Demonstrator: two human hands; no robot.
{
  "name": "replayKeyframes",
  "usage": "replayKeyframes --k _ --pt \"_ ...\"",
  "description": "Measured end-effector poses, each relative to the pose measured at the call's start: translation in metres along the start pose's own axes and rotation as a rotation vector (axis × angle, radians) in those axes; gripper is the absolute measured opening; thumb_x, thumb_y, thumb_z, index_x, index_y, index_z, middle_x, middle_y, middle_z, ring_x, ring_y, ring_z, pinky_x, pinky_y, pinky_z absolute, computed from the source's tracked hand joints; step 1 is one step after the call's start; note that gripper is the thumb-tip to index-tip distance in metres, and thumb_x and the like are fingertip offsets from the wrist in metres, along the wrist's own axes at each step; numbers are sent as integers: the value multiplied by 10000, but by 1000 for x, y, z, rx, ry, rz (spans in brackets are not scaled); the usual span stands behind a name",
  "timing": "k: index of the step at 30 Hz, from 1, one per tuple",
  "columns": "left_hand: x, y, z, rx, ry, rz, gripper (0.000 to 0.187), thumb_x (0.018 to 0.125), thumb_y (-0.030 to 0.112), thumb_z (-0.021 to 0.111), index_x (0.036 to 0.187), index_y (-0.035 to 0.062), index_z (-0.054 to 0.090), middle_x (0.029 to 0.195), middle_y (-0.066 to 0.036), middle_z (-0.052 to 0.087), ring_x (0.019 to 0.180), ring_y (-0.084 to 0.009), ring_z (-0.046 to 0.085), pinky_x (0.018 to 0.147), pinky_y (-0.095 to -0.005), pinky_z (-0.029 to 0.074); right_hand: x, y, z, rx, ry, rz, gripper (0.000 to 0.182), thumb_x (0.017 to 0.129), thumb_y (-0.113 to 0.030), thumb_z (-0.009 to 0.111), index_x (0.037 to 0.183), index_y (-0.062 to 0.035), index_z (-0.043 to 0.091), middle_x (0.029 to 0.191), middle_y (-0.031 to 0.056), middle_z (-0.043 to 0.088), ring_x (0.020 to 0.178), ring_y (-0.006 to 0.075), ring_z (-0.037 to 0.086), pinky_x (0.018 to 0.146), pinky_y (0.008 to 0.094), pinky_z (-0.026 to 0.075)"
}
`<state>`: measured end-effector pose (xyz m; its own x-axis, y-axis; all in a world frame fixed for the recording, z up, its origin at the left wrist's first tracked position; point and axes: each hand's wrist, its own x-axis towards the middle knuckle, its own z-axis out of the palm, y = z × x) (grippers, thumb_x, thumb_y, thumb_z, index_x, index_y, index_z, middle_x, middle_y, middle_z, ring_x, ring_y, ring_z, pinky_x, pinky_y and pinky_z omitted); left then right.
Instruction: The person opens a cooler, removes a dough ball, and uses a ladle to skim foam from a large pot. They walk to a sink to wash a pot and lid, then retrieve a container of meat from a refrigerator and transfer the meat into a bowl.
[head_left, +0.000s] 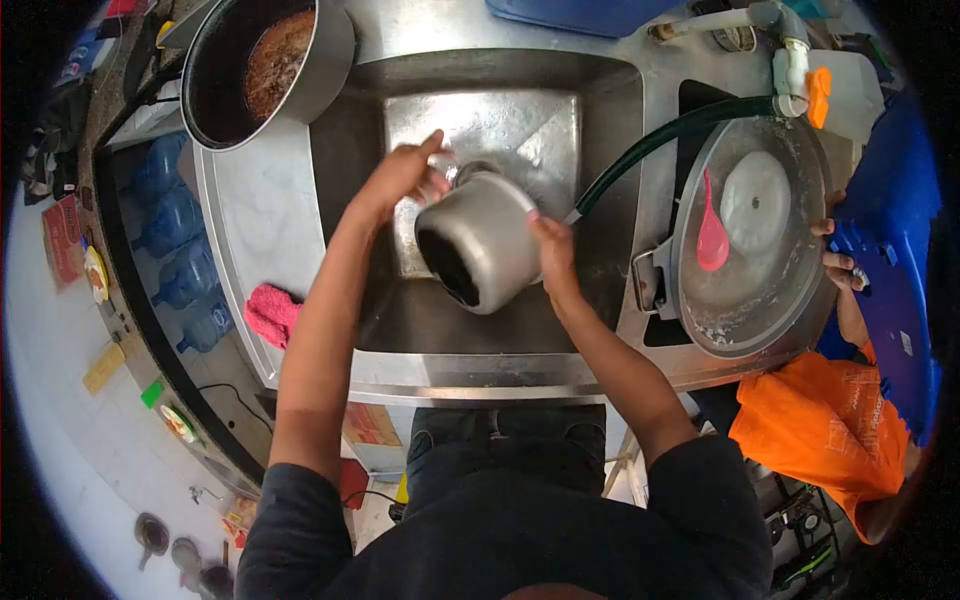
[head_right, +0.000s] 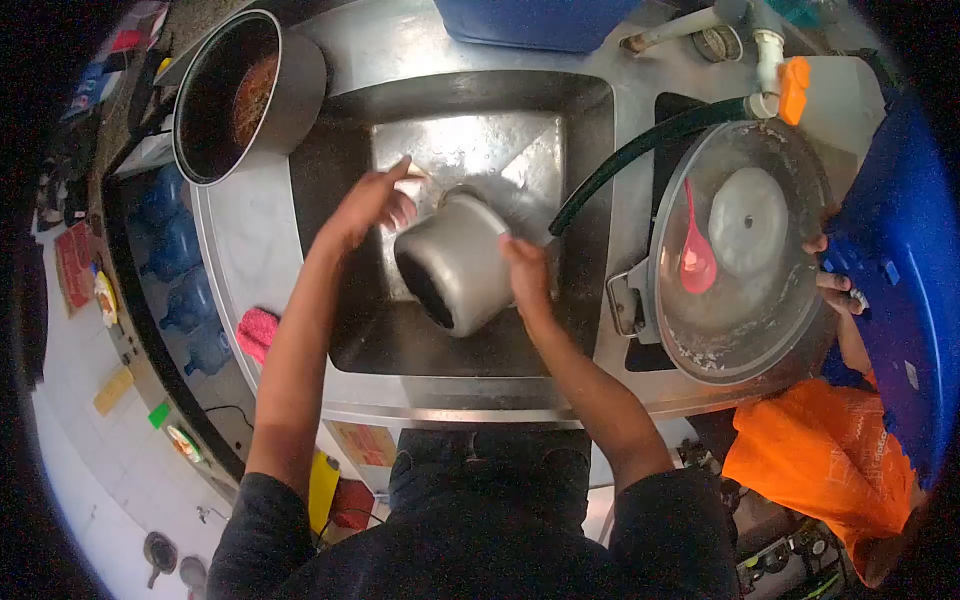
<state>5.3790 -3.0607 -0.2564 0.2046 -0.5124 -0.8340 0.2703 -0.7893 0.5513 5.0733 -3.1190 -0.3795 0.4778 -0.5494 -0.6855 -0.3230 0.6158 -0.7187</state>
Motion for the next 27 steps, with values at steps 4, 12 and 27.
replayKeyframes --k 4,12,27 --pt "9 7 3 245 306 376 543 1027 478 554 1228 -14 669 904 -118 754 818 -184 704 789 -325 538 11 -4 -14 682 243 327 330 1006 -309 625 1206 -52 677 1102 84 698 992 238 663 897 406 523" --pt "-4 -41 38 242 -21 27 913 957 743 447 1457 -18 514 1439 -229 566 1344 -327 514 1118 -399 397 -58 -73 2 -421 -204 -107 227 894 -204 739 1048 -43 696 882 62 674 841 209 667 765 375 551" --pt "47 -244 165 -262 195 251 680 911 -124 530 1541 99 401 1382 -84 618 1272 -204 560 1081 -331 410 62 128 -48 -996 -374 -163 398 864 -265 730 1186 -33 700 1109 211 718 1057 384 684 925 426 520"
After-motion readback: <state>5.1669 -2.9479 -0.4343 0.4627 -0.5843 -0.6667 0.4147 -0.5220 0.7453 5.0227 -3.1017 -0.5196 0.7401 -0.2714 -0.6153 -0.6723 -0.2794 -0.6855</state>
